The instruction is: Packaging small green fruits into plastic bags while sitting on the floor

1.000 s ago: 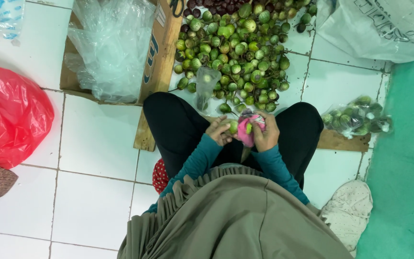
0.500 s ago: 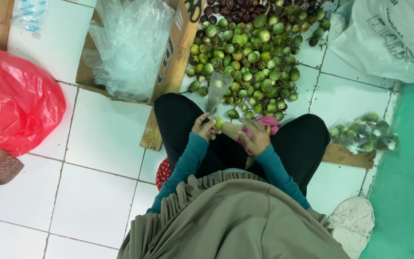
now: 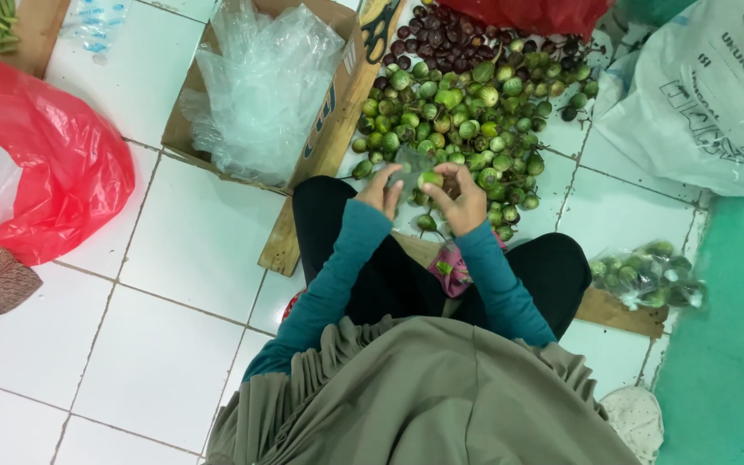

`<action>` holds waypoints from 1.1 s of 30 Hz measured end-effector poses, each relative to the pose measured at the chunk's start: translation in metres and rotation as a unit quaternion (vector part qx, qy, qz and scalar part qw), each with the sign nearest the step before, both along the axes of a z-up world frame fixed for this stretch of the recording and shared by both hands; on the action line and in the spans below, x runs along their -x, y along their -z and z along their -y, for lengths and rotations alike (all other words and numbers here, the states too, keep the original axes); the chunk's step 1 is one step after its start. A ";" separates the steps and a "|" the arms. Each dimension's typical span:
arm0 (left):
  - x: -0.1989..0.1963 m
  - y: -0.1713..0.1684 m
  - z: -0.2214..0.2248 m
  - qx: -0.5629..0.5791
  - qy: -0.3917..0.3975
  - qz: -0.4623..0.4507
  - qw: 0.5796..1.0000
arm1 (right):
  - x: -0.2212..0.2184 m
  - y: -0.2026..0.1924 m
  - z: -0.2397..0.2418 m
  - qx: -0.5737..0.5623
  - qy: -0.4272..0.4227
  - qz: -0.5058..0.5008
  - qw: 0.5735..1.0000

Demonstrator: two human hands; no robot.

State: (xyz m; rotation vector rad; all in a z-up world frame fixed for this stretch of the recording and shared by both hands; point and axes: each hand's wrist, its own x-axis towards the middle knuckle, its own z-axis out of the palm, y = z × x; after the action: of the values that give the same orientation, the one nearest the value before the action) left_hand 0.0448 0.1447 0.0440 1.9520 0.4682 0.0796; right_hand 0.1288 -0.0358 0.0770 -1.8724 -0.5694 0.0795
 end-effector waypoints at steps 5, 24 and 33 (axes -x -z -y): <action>-0.036 0.061 -0.008 -0.219 0.103 -0.065 0.968 | -0.041 0.012 -0.030 0.040 -0.010 -0.020 0.999; 0.028 0.025 -0.032 -0.327 0.132 0.072 0.933 | -0.031 0.015 -0.012 0.227 -0.264 -0.027 0.937; 0.022 0.012 -0.024 -0.312 0.082 0.153 0.934 | -0.021 0.011 0.013 0.215 -0.257 0.133 0.933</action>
State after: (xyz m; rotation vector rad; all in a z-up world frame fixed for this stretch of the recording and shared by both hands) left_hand 0.0226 0.1684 0.0323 2.5350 0.0646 0.4669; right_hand 0.1500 -0.0488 0.0661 -2.1217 -1.3112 0.3188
